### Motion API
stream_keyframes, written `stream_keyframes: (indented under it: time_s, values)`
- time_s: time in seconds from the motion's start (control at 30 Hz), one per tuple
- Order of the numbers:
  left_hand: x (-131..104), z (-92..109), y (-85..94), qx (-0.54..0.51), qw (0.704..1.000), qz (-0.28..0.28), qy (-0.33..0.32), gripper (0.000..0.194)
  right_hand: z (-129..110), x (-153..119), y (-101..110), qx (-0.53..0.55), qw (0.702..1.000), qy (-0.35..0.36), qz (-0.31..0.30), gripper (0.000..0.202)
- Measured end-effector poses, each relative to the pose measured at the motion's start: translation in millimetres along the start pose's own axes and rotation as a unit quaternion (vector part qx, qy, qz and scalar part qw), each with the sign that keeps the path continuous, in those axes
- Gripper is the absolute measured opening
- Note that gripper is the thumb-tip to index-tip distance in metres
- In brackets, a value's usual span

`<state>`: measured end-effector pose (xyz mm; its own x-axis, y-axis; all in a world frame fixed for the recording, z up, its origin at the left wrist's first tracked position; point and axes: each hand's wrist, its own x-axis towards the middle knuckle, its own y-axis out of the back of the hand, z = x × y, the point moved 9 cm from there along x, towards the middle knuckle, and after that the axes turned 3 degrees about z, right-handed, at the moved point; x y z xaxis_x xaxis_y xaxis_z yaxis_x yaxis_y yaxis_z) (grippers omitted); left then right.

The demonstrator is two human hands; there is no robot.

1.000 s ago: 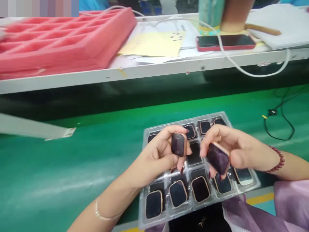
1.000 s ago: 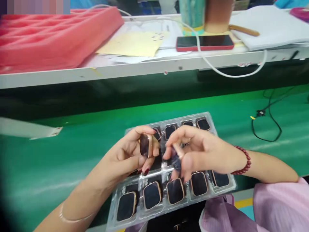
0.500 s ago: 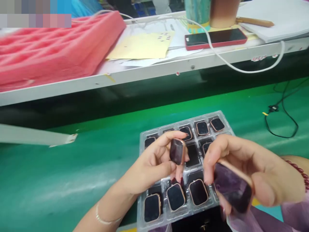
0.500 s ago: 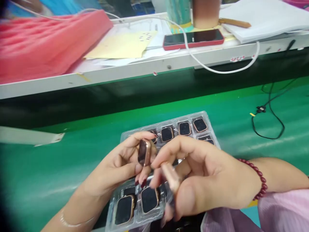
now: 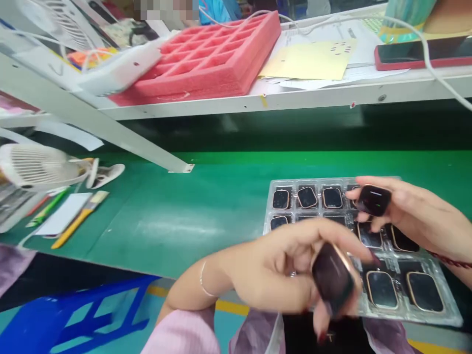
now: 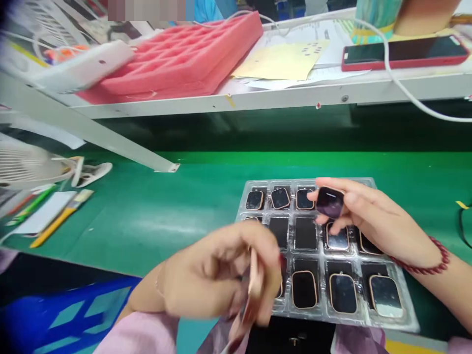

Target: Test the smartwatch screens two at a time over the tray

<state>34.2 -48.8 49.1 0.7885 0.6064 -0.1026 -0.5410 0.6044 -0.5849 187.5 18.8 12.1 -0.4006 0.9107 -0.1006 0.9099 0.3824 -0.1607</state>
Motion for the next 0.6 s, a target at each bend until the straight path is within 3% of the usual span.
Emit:
stream_keyframes:
  time_s: [0.13,0.23,0.43,0.6]
  values:
    - [28,11,49.8,0.113,0.981,0.134,-0.081,0.042,7,11,3,-0.058,0.998,0.014,-0.009,0.04]
    - [43,10,76.7,0.192,0.954,0.21,-0.096,0.032,5,13,-1,-0.116,0.992,0.042,-0.025,0.035]
    - [44,9,82.9,0.235,0.939,0.23,-0.104,0.037,0,12,-5,-0.129,0.99,0.057,-0.029,0.041]
    - [46,8,83.2,0.236,0.938,0.227,-0.112,0.026,4,14,-5,-0.125,0.991,0.048,-0.021,0.022]
